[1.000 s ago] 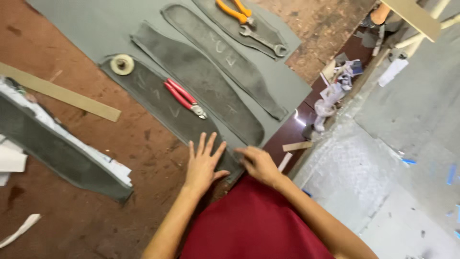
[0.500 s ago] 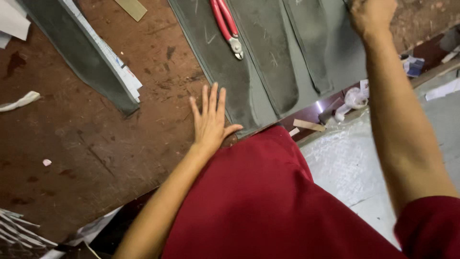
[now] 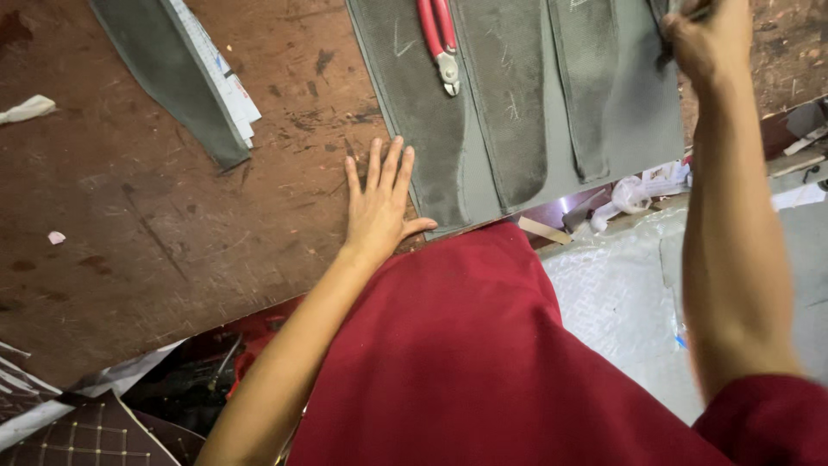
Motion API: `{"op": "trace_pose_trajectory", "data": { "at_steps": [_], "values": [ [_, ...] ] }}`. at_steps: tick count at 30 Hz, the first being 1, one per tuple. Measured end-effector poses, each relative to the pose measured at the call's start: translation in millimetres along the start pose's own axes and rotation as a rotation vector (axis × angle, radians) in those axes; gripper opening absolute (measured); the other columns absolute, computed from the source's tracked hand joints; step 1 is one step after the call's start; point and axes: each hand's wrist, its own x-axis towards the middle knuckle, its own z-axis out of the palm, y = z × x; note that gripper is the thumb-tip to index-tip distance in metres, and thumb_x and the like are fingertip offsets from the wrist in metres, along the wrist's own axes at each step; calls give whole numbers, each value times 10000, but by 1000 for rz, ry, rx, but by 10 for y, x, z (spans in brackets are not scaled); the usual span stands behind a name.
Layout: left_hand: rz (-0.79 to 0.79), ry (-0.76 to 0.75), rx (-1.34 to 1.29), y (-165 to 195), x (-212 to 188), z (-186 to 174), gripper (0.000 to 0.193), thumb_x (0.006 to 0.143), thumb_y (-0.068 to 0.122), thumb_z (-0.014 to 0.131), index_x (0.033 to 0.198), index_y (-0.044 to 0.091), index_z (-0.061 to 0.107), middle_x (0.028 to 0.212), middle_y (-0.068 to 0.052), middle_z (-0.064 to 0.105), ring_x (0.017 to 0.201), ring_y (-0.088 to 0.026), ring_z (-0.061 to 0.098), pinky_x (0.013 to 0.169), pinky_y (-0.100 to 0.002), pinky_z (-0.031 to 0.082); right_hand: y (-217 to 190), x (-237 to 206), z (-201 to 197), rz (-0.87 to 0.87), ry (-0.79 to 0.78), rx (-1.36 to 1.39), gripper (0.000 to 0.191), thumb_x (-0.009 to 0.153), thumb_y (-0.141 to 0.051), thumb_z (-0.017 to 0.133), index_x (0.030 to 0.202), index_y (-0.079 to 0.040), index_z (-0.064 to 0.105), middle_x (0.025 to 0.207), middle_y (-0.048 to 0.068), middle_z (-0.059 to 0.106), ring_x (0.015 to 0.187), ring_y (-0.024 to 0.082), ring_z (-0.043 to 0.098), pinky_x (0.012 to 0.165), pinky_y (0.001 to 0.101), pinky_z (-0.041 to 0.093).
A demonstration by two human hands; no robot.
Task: The person arranges cut gray fabric shoe upper pieces on the workbench, aligns a paper pattern over one piece, and traces its outline with a marker. They then pick up scissors and cut along the marked edge of the fabric piece.
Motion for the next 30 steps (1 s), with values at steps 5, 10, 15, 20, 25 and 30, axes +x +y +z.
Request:
{"op": "trace_pose_trajectory", "data": {
  "at_steps": [5, 10, 15, 20, 25, 30],
  "values": [
    [18, 30, -26, -17, -1, 3, 1258, 663, 705, 787, 1608, 55, 271, 1674, -146, 241, 1556, -389, 156, 1209, -708, 121, -643, -884, 455, 372, -178, 415, 188, 970, -102, 758, 1125, -34, 674, 900, 22, 656, 740, 97, 632, 626, 271, 523],
    [17, -7, 4, -24, -15, -3, 1264, 649, 635, 833, 1609, 45, 262, 1681, -149, 227, 1559, -392, 144, 1204, -712, 119, -1382, -1671, 1434, 321, -398, 518, 230, 954, -140, 726, 1126, 5, 679, 882, 90, 709, 734, 158, 667, 638, 311, 549],
    [29, -21, -1, -35, -35, -41, 1276, 640, 587, 867, 1603, 22, 250, 1683, -159, 197, 1559, -407, 131, 1196, -725, 115, -1483, -1884, 1753, 109, -251, 281, 233, 898, -49, 714, 1117, 11, 662, 965, 186, 704, 827, 297, 699, 764, 390, 546],
    [66, 14, -55, -65, -75, -96, 1298, 647, 609, 870, 1608, 17, 228, 1685, -164, 183, 1559, -411, 114, 1198, -734, 115, -1425, -1953, 1745, 130, -274, 249, 210, 900, -33, 718, 1097, 3, 658, 938, 191, 692, 830, 337, 691, 773, 405, 547],
    [41, -36, -37, -89, -83, -85, 1348, 594, 623, 873, 1609, 36, 207, 1681, -144, 185, 1556, -395, 112, 1206, -716, 111, -1451, -2030, 1755, 2, -124, 258, 202, 940, 6, 689, 1140, -17, 669, 1029, 187, 701, 924, 341, 693, 826, 402, 549],
    [57, 6, -91, -130, -143, -22, 1302, 609, 616, 868, 1594, 36, 243, 1671, -144, 212, 1554, -383, 140, 1212, -704, 115, -1486, -2311, 1651, 218, -109, 206, 234, 920, -19, 692, 1151, -21, 655, 966, 166, 668, 820, 296, 666, 756, 384, 527]
  ]
}}
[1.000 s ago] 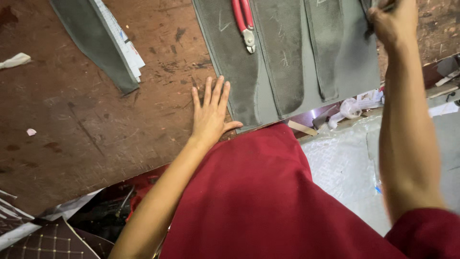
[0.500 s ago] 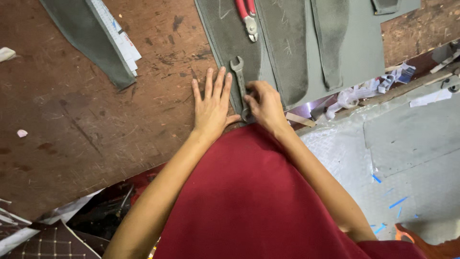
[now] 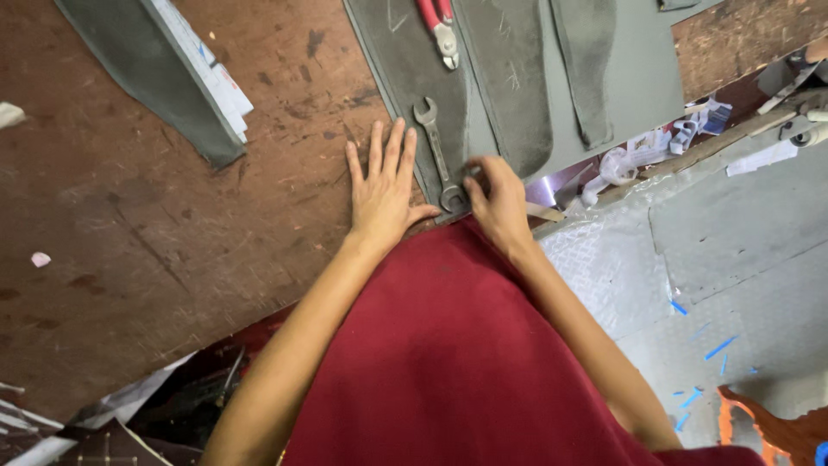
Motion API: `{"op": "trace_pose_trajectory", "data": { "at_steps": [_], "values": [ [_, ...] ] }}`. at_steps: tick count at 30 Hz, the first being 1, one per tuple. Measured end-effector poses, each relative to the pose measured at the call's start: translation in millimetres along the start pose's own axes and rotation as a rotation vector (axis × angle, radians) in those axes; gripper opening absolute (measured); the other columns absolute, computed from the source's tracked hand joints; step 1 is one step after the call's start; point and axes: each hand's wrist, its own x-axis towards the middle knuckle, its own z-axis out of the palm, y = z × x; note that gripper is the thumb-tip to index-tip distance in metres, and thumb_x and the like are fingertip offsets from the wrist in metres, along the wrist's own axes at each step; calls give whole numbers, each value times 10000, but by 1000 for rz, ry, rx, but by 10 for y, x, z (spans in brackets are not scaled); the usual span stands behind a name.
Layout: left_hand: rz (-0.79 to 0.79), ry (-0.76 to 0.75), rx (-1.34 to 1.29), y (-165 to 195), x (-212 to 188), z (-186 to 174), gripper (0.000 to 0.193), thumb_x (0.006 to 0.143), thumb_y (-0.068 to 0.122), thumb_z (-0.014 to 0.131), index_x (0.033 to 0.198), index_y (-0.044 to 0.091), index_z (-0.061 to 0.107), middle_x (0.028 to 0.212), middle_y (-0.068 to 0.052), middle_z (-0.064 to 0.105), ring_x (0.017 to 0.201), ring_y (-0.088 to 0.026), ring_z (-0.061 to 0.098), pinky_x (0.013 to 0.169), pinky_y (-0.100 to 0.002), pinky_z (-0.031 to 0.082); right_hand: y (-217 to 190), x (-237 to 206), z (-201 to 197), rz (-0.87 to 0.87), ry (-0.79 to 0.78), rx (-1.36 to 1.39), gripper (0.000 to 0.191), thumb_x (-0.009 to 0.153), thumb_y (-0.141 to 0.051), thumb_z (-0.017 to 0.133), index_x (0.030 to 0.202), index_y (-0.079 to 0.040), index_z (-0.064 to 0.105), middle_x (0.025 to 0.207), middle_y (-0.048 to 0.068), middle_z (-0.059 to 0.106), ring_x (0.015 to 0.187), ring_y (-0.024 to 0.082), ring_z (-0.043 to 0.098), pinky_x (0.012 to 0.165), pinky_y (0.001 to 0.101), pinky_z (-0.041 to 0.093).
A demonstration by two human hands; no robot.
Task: The person arranges cut gray fabric shoe upper pieces on the workbench, aligns a paper pattern over one piece, and traces its outline with a marker. They then pick up scissors and cut along the marked edge of the fabric piece.
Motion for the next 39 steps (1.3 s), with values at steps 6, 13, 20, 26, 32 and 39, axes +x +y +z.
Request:
{"op": "trace_pose_trajectory", "data": {
  "at_steps": [6, 13, 20, 26, 32, 39],
  "values": [
    [8, 258, -216, -330, 198, -64, 909, 903, 529, 716, 1598, 64, 357, 1679, -148, 290, 1573, -391, 196, 1259, -654, 129, 0, -139, -57, -36, 68, -23, 220, 905, -13, 696, 1122, -25, 663, 883, 142, 596, 780, 273, 605, 724, 370, 498],
    [-6, 391, -44, -1129, 1163, -422, 544, 1055, 368, 576, 1531, 118, 496, 1642, -73, 380, 1554, -373, 231, 1225, -694, 65, -91, -119, -137, 49, -16, -24, 189, 907, -19, 666, 1091, -53, 696, 830, 116, 577, 721, 249, 585, 678, 351, 483],
    [-82, 427, 40, -1724, 2385, -1167, 514, 1066, 269, 539, 1555, 123, 480, 1656, -64, 378, 1560, -360, 211, 1226, -708, 53, -240, 18, -301, 26, -75, -74, 210, 884, -39, 652, 1089, -57, 694, 839, 121, 573, 743, 275, 588, 694, 353, 485],
    [-85, 346, 16, -2027, 2844, -1537, 579, 997, 478, 629, 1518, 247, 524, 1630, -86, 331, 1530, -402, 146, 1165, -756, 18, -527, 404, -405, 123, -52, -18, 179, 890, -57, 661, 1064, -66, 700, 845, 105, 580, 738, 267, 621, 679, 350, 503],
    [-112, 282, 17, -2173, 2975, -1724, 769, 857, 642, 760, 1524, 318, 558, 1576, -127, 382, 1507, -362, 268, 1210, -733, 103, -972, 1448, -131, -255, -45, -49, 197, 909, -35, 649, 1105, -41, 657, 995, 162, 616, 901, 368, 646, 753, 406, 529],
    [-98, 262, 8, -2222, 3035, -1932, 941, 711, 713, 819, 1518, 333, 518, 1575, -171, 312, 1475, -407, 203, 1153, -717, 102, -1880, 3306, 456, -231, -11, -160, 498, 911, -112, 688, 1384, -118, 531, 1117, 192, 590, 925, 396, 663, 768, 491, 532]
  ]
}}
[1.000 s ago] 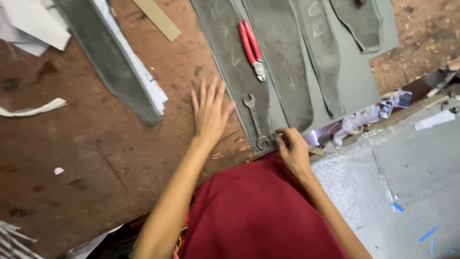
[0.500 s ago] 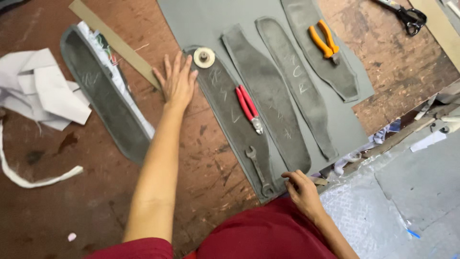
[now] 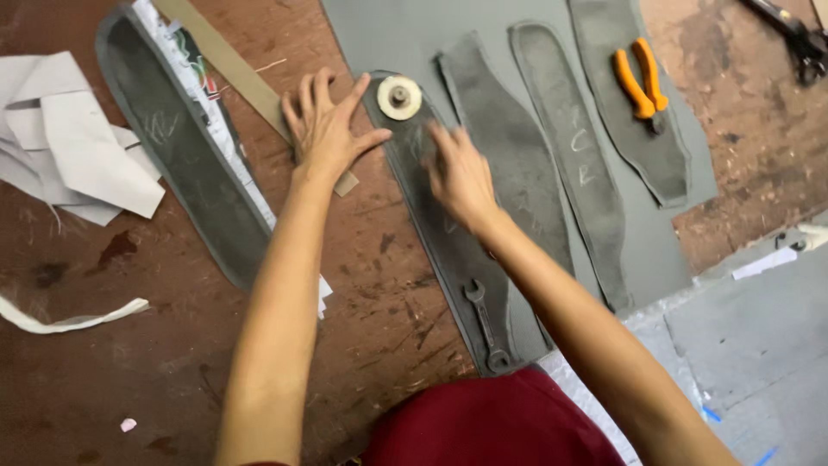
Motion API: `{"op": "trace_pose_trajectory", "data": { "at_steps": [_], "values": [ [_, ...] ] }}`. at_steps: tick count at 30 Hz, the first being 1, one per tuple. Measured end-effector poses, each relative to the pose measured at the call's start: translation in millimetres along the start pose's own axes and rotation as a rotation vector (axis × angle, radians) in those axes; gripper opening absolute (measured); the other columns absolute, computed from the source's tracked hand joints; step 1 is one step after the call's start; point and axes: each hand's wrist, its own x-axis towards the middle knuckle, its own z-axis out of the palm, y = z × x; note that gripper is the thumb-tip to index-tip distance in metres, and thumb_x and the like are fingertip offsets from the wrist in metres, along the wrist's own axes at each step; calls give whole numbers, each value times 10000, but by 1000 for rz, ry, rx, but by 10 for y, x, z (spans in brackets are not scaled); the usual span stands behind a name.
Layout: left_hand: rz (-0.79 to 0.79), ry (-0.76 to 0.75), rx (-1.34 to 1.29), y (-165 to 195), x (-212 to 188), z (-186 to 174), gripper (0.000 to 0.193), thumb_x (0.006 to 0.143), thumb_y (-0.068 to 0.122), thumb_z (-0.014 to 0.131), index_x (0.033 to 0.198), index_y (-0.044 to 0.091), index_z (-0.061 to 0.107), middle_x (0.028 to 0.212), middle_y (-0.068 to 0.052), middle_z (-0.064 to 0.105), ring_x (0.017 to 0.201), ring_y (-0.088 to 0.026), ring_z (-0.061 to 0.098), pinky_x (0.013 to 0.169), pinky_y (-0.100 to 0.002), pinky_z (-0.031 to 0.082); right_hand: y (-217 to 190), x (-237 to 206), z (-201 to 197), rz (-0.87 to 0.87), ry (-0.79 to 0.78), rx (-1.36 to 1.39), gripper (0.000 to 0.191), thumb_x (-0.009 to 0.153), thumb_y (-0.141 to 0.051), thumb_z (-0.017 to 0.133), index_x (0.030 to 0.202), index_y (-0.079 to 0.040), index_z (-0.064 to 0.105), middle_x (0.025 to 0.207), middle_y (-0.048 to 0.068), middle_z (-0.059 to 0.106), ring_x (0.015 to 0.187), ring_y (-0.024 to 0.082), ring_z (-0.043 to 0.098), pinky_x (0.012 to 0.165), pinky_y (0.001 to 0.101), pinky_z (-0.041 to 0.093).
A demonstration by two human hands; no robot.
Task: The person arranges cut gray fabric shoe upper pieces on the workbench, aligns a paper pattern over one piece, and traces its outline with a marker. They then pick up scissors and cut along the marked edge of the fabric piece.
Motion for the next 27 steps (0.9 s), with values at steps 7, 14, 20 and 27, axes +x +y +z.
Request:
{"op": "trace_pose_trajectory", "data": {
  "at_steps": [7, 14, 20, 27],
  "values": [
    [-13, -5, 7, -67, 90, -45, 1084, 614, 718, 859, 1559, 363, 465, 1631, -157, 253, 1504, -401, 176, 1189, -697, 94, -281, 885, 154, -56, 128, -29, 240, 942, -143, 725, 1179, -113, 702, 1017, 138, 680, 937, 368, 666, 787, 477, 517],
    [-34, -6, 16, -134, 146, 63, 1064, 602, 699, 863, 1536, 346, 495, 1617, -132, 273, 1501, -379, 178, 1197, -690, 99, -298, 981, 356, -50, 140, -14, 215, 939, -135, 721, 1143, -69, 720, 967, 142, 672, 879, 356, 662, 742, 458, 509],
    [19, 37, -73, -210, 231, 52, 808, 805, 551, 846, 1479, 208, 563, 1531, -159, 371, 1424, -404, 250, 1142, -687, 135, -155, 955, 288, 96, 196, 4, 298, 925, -137, 710, 1218, -87, 690, 1048, 151, 614, 866, 308, 680, 773, 422, 547],
    [-116, 161, -283, -198, 595, -15, 102, 886, 217, 816, 975, 174, 789, 1255, 1, 600, 1283, -273, 458, 1119, -550, 274, -36, 1000, 253, 188, 203, 38, 201, 922, -122, 713, 1121, -89, 705, 1015, 141, 623, 883, 293, 678, 796, 427, 534]
  ]
}}
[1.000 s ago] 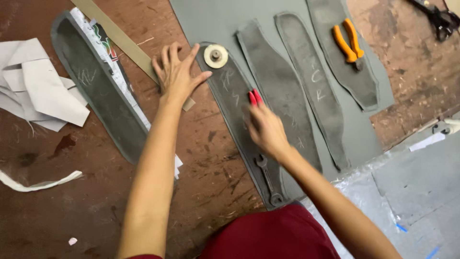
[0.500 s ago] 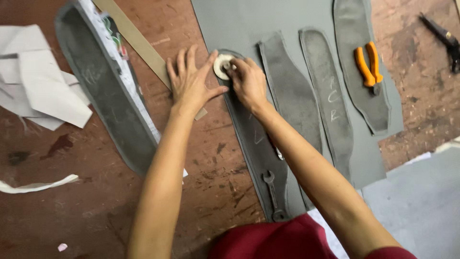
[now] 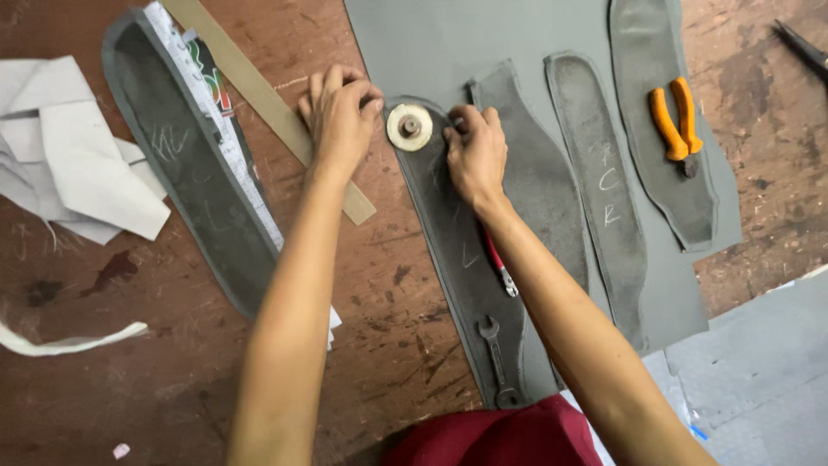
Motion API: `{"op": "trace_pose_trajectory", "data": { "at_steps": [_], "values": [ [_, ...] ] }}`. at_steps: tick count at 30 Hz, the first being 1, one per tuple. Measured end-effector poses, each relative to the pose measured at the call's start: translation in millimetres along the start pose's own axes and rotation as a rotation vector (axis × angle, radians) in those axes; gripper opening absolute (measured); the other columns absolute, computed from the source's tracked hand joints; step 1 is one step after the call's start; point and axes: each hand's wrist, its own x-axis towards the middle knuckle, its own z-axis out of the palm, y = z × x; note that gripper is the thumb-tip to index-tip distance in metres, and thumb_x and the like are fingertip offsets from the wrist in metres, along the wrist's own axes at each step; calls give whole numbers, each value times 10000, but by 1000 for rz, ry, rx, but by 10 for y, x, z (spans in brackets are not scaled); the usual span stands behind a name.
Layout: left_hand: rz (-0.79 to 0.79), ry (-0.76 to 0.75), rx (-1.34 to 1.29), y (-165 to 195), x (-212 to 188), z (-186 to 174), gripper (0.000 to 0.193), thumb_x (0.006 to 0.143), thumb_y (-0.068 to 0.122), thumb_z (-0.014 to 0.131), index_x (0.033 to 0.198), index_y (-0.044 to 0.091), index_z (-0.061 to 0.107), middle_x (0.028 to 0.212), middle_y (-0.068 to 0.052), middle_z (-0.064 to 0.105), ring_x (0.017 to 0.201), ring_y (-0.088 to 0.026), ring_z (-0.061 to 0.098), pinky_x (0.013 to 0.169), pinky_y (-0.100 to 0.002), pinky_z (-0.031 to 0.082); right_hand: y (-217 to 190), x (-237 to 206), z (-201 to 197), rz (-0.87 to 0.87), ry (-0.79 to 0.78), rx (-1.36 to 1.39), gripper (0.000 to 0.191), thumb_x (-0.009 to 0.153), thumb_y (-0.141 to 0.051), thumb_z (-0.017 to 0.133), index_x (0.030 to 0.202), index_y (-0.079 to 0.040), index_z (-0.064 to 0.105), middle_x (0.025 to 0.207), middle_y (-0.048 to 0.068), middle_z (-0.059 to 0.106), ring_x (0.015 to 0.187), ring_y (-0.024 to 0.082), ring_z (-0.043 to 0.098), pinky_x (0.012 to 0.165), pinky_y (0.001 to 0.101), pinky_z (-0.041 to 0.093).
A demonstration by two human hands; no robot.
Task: The person arranges cut gray fabric shoe upper pieces on the workbench, aligns a paper pattern over one piece, and traces its outline with a marker. They then pick up scissors and cut along the marked edge of the fabric piece.
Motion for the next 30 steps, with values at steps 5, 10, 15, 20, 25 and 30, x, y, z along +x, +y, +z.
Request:
{"op": "trace_pose_trajectory", "data": {
  "at_steps": [5, 10, 15, 20, 25, 30],
  "values": [
    [20, -7, 20, 87, 116, 27, 121, 821, 185, 835, 851, 136, 728, 1146, -42, 569, 1212, -294, 448, 1024, -542, 294, 16, 88, -37, 46, 2, -14, 106, 915, -140, 711, 970, -56, 678, 957, 120, 635, 899, 301, 636, 802, 446, 495],
    [102, -63, 121, 119, 137, 86, 86, 890, 64, 743, 894, 75, 657, 1209, -104, 516, 1215, -309, 438, 1011, -523, 323, 6, 106, -48, 71, -1, -31, 119, 940, -162, 685, 927, -55, 634, 959, 115, 605, 887, 300, 619, 792, 454, 481],
    [116, -43, 147, 83, 140, 166, 90, 879, 28, 715, 928, 60, 647, 1218, -113, 511, 1228, -309, 436, 1011, -531, 321, 14, 114, -25, 100, -18, -18, 99, 963, -153, 645, 928, -63, 620, 958, 112, 590, 883, 302, 616, 805, 449, 481],
    [108, -29, 106, 35, 107, 174, 108, 903, 91, 750, 935, 75, 648, 1231, -89, 517, 1249, -307, 438, 1029, -526, 332, 20, 96, -11, 50, 31, -30, 91, 958, -134, 657, 969, -52, 618, 992, 125, 598, 921, 325, 627, 810, 470, 490],
    [90, -69, 92, 29, 148, 130, 109, 894, 117, 765, 914, 91, 661, 1236, -84, 521, 1245, -315, 430, 1009, -531, 329, -100, -7, 40, -296, 67, 89, 254, 967, -91, 634, 1218, -64, 607, 1147, 135, 628, 1041, 350, 665, 861, 448, 556],
    [97, -61, 101, 32, 162, 122, 100, 901, 132, 764, 916, 98, 671, 1237, -88, 522, 1245, -327, 424, 1003, -533, 330, -220, -22, 144, -234, -80, 29, 267, 932, -143, 720, 1196, -145, 683, 1055, 130, 656, 898, 353, 680, 756, 450, 532]
  ]
}}
